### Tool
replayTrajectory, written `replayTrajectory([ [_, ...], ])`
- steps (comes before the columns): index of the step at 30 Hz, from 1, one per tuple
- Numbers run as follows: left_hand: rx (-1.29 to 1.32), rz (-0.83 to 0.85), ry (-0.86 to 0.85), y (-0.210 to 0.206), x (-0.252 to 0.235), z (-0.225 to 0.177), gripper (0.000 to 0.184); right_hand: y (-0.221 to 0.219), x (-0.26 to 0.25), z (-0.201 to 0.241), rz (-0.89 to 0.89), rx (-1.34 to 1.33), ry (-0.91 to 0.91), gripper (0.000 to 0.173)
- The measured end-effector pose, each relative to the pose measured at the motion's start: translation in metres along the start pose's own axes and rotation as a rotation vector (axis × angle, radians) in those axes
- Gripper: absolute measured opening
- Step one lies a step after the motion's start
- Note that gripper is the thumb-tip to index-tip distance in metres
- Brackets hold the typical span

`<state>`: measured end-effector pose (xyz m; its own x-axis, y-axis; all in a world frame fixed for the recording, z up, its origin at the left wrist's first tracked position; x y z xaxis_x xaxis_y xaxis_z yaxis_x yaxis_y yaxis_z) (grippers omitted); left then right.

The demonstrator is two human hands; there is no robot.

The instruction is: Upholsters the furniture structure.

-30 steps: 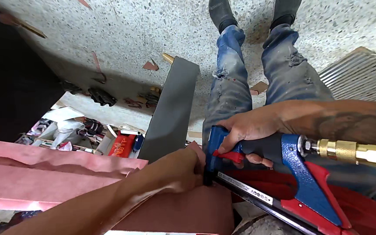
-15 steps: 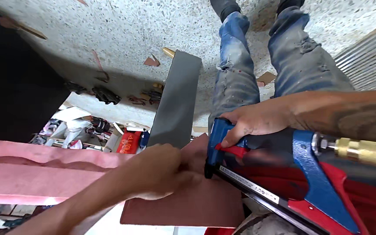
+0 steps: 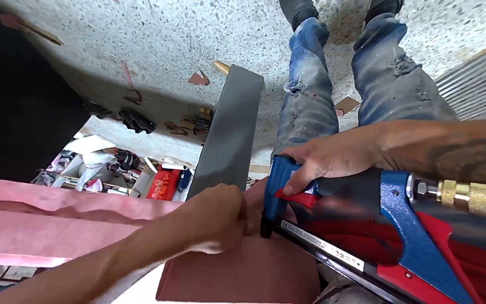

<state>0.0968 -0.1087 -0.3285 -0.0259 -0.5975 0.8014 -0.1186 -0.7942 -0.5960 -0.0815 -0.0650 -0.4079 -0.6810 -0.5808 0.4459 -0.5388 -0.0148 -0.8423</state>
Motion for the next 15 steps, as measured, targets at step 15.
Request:
replayTrajectory([
  [15, 0.003, -0.5, 0.046, 0.03, 0.015, 0.068, 0.029, -0.009, -0.015, 0.034, 0.041, 0.061, -0.027, 0.021],
])
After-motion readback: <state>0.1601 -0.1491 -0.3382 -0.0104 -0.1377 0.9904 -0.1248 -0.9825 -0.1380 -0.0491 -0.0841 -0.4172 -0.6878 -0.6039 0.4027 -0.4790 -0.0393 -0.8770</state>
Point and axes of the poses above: each hand's wrist, its own x-axis away from the middle knuckle, its own y-axis out of the back of the hand, z = x × y, the point moved 4 cm from there along -x, towards the middle knuckle, and after that the axes turned 15 degrees about -z, right-handed, at the moved point
